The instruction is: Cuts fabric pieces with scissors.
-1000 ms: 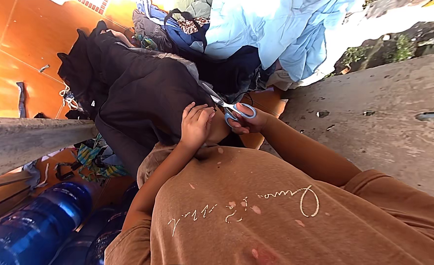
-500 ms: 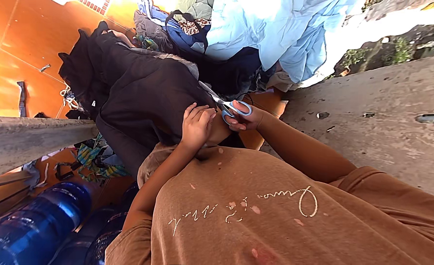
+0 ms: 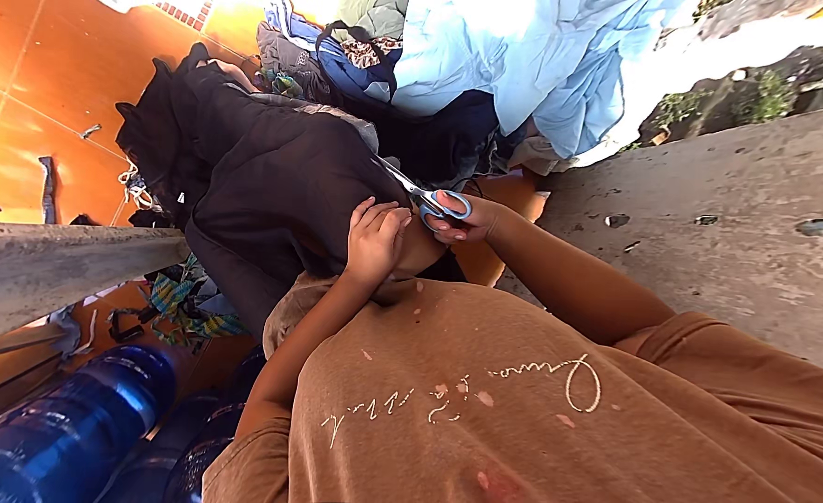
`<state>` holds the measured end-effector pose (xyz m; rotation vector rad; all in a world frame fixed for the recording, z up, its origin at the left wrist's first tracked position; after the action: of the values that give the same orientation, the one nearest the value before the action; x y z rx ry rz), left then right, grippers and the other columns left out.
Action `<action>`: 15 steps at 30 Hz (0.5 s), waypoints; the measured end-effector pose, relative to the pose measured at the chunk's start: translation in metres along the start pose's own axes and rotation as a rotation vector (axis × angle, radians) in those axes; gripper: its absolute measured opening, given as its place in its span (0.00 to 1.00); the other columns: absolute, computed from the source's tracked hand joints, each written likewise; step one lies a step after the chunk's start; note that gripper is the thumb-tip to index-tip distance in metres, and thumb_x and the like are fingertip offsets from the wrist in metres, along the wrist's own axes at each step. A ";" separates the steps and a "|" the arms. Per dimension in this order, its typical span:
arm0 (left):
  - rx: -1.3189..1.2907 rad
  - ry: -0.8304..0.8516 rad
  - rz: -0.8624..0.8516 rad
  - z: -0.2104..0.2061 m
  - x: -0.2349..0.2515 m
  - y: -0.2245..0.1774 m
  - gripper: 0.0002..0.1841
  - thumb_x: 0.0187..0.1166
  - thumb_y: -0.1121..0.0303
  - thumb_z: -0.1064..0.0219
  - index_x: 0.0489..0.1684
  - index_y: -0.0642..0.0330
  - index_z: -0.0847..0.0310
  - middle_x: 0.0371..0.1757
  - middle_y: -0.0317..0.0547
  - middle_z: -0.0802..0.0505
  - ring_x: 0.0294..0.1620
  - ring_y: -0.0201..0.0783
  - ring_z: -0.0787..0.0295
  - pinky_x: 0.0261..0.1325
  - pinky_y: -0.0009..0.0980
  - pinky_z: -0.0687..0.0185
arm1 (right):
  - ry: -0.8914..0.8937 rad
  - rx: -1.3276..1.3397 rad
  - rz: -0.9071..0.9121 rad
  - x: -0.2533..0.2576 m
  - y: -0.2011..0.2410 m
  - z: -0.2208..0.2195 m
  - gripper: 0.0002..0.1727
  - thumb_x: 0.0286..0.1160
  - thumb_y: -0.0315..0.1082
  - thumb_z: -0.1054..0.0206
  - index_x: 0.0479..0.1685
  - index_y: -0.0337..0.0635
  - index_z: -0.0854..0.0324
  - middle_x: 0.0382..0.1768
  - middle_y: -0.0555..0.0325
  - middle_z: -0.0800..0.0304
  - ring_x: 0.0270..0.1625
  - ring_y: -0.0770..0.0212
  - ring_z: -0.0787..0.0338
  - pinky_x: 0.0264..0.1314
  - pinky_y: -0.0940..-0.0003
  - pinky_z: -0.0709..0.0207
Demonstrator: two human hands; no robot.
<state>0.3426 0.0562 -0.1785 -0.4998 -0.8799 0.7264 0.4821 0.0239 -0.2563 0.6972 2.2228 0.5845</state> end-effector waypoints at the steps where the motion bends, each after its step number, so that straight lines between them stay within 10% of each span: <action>1: 0.000 0.001 0.000 0.000 0.000 0.000 0.11 0.86 0.72 0.41 0.37 0.64 0.12 0.40 0.50 0.02 0.52 0.47 0.04 0.74 0.46 0.23 | 0.025 0.008 0.015 0.002 0.002 -0.001 0.32 0.69 0.76 0.40 0.25 0.55 0.25 0.15 0.75 0.22 0.12 0.82 0.25 0.16 0.89 0.31; 7: 0.007 -0.002 -0.002 -0.001 -0.001 0.000 0.12 0.86 0.72 0.42 0.37 0.64 0.12 0.40 0.49 0.02 0.51 0.46 0.04 0.74 0.45 0.24 | 0.035 -0.006 0.014 0.010 0.014 0.000 0.35 0.75 0.75 0.47 0.18 0.55 0.24 0.14 0.73 0.20 0.13 0.80 0.22 0.16 0.88 0.30; 15: 0.002 -0.007 -0.004 0.001 0.000 0.000 0.12 0.85 0.72 0.42 0.35 0.64 0.12 0.39 0.50 0.02 0.50 0.46 0.04 0.73 0.45 0.23 | -0.044 -0.029 0.010 0.013 0.016 0.001 0.26 0.79 0.66 0.40 0.32 0.52 0.27 0.16 0.74 0.23 0.10 0.81 0.29 0.15 0.89 0.32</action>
<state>0.3418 0.0560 -0.1780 -0.4937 -0.8860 0.7257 0.4803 0.0441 -0.2539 0.7004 2.1676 0.5996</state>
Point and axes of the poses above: each hand's wrist, its own x-axis towards the middle knuckle, its own z-axis out of the back of the hand, y = z × x, the point moved 8 cm from there along x, towards the middle knuckle
